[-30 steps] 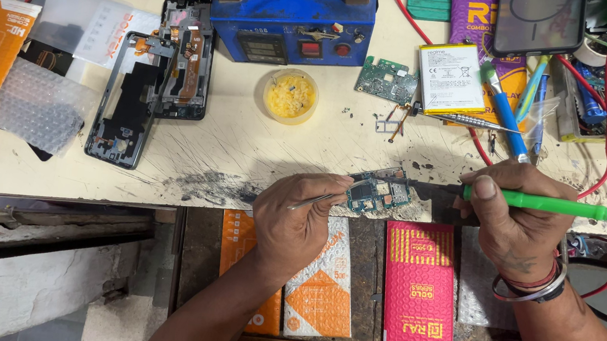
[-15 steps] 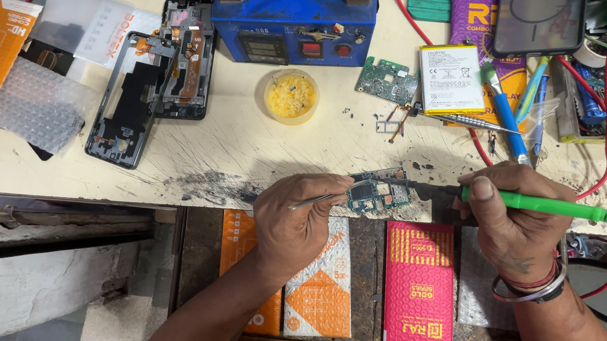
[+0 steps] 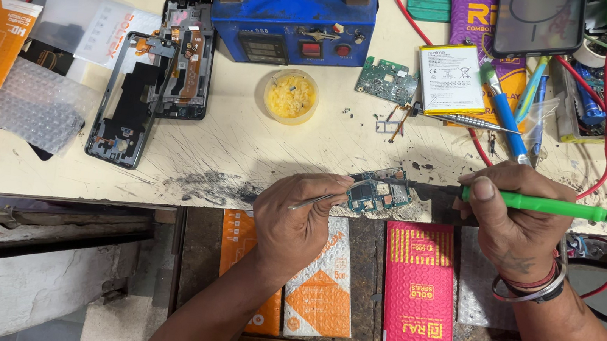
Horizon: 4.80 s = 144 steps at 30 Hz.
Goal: The person handles a disassembled smartphone on a cluttered repair bench, lifting the phone and checking its screen, then separating the motherboard from the frame. They hold the circuit board with tweezers in one hand and work on it with a green-handled soldering iron in the other for the rest of the episode.
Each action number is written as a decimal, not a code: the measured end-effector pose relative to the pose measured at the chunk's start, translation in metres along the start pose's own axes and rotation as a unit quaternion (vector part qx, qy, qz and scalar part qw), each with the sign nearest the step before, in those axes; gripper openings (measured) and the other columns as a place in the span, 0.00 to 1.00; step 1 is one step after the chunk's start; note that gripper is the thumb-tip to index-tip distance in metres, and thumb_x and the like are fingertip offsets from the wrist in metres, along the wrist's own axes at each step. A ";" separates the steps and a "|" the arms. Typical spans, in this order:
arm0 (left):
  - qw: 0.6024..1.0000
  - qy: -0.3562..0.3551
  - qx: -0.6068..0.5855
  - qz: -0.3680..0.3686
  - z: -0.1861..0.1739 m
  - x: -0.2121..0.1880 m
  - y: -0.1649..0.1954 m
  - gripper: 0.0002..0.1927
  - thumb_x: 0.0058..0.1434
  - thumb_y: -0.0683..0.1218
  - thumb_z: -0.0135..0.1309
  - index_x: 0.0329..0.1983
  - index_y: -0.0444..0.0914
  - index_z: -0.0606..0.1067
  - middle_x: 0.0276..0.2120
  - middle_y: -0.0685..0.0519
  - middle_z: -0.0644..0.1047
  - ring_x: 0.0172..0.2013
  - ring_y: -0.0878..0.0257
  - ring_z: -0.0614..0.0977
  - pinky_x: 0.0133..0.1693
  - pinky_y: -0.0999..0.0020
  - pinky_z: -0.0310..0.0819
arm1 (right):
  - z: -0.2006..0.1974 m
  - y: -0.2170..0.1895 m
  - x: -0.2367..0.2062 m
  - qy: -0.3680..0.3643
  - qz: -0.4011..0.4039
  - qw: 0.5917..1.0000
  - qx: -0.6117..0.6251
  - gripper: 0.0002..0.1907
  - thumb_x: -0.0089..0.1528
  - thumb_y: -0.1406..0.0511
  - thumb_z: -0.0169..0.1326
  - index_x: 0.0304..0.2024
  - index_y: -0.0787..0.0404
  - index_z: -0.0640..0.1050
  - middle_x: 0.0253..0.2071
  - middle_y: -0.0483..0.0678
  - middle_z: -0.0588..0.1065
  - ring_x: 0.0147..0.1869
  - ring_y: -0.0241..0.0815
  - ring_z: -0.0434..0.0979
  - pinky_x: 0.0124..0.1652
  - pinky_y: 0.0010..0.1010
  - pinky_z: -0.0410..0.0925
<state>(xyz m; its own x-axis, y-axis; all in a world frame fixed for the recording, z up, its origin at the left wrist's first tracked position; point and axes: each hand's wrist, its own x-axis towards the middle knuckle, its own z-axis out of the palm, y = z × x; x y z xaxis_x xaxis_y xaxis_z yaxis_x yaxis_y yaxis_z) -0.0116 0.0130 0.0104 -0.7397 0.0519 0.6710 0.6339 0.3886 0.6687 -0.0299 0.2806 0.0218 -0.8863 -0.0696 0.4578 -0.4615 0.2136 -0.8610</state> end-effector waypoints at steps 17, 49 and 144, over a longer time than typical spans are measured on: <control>1.000 0.006 -0.011 -0.004 0.001 -0.001 -0.001 0.08 0.66 0.37 0.60 0.45 0.38 0.74 0.40 0.51 0.84 0.45 0.59 0.88 0.45 0.67 0.86 | -0.002 0.000 -0.001 -0.003 0.005 1.000 -0.007 0.14 0.73 0.64 0.55 0.37 0.68 0.77 0.26 0.48 0.76 0.24 0.31 0.75 0.25 0.20 0.68; 1.000 0.005 -0.008 -0.007 -0.002 0.000 0.002 0.07 0.66 0.36 0.60 0.45 0.36 0.75 0.41 0.51 0.83 0.44 0.59 0.88 0.45 0.68 0.85 | -0.001 0.002 0.000 -0.003 0.009 1.000 0.005 0.13 0.74 0.64 0.55 0.38 0.68 0.77 0.26 0.48 0.76 0.24 0.32 0.76 0.25 0.21 0.68; 1.000 -0.011 -0.015 0.000 -0.001 0.000 0.002 0.08 0.67 0.38 0.60 0.46 0.40 0.74 0.40 0.51 0.84 0.43 0.59 0.89 0.44 0.67 0.85 | -0.008 0.025 -0.011 0.073 -0.002 0.995 0.061 0.20 0.75 0.61 0.55 0.30 0.65 0.72 0.27 0.50 0.75 0.21 0.29 0.67 0.23 0.19 0.62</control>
<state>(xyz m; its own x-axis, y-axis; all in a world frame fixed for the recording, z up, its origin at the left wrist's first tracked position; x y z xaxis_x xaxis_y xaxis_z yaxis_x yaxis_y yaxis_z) -0.0102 0.0123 0.0121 -0.7438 0.0733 0.6644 0.6408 0.3612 0.6774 -0.0309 0.2949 -0.0026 -0.8740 0.0736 0.4802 -0.4735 0.0926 -0.8759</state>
